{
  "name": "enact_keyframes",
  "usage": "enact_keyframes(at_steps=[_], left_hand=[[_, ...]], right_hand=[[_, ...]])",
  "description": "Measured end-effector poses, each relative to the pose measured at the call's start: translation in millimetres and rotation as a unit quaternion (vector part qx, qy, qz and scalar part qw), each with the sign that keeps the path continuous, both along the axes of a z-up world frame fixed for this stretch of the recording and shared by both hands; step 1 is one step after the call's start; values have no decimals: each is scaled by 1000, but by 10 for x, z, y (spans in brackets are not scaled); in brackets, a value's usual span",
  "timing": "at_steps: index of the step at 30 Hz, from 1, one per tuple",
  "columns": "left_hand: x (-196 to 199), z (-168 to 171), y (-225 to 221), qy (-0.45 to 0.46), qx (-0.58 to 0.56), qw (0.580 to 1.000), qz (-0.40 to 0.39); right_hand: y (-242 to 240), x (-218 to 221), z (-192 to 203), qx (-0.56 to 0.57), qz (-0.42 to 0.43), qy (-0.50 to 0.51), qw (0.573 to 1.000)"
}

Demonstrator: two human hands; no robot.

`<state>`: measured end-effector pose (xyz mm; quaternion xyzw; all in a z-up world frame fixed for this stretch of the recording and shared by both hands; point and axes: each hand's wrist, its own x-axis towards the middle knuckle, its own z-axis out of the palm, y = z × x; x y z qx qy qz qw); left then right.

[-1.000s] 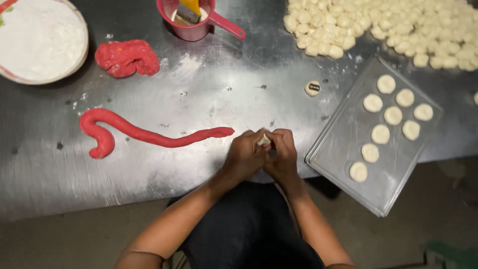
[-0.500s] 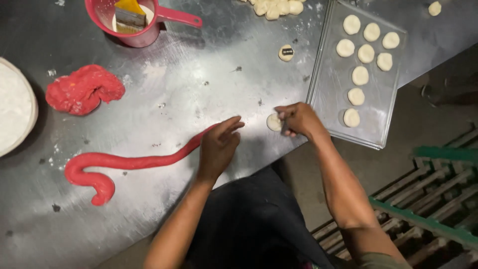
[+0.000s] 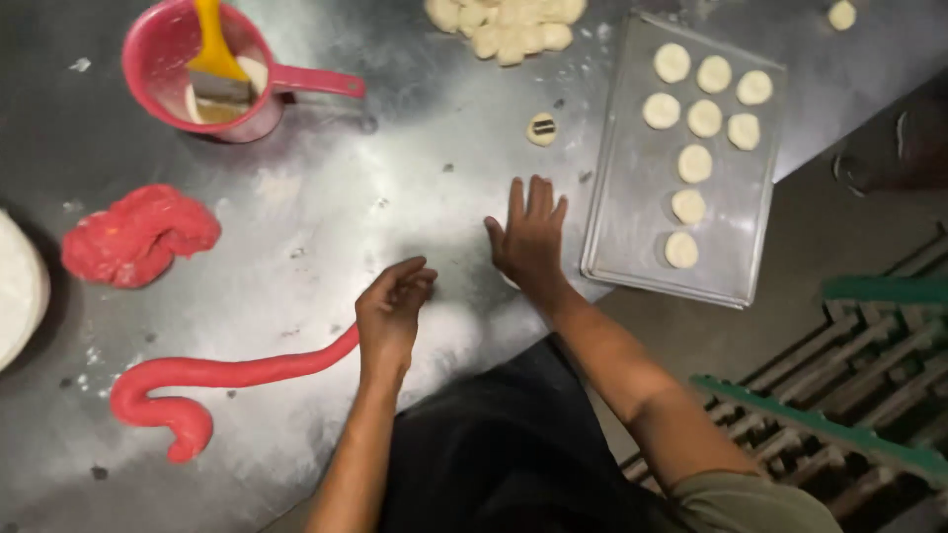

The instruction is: Shaping dough and placing it on a baking tray.

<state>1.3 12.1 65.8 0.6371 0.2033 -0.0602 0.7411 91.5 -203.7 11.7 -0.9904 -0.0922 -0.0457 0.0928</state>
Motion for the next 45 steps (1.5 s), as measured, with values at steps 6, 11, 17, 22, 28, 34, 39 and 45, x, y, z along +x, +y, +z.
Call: enact_keyframes(at_steps=[6,11,17,22,28,34,39,45], left_hand=[[110,231,-393,-44,-8,996,-71],[115,106,-991,35,10,996,-76],[418,41,-1782,27,29,975,-218],[581,152,-2093,46,32,969,-240],[411,14,-1850,109,46,990,-72],[104,-104,-1643,143,39,988,53],[14,222,-1581,172,64,977,107],[-321,88,-1412,185,16,963,197]], right_hand=[[-721,-407,-371,119,180,-53,975],[-1864,-560,-41,529,-87,255,805],[-3381,23,58,602,-268,113,744],[-3781,267,-353,328,-155,-90,927],[-3572,687,216,38,-47,-103,993],[-2712,1865,51,351,-43,3,935],[-1693,2959,-134,426,-2,34,904],[-1352,3802,-191,290,43,-141,946]])
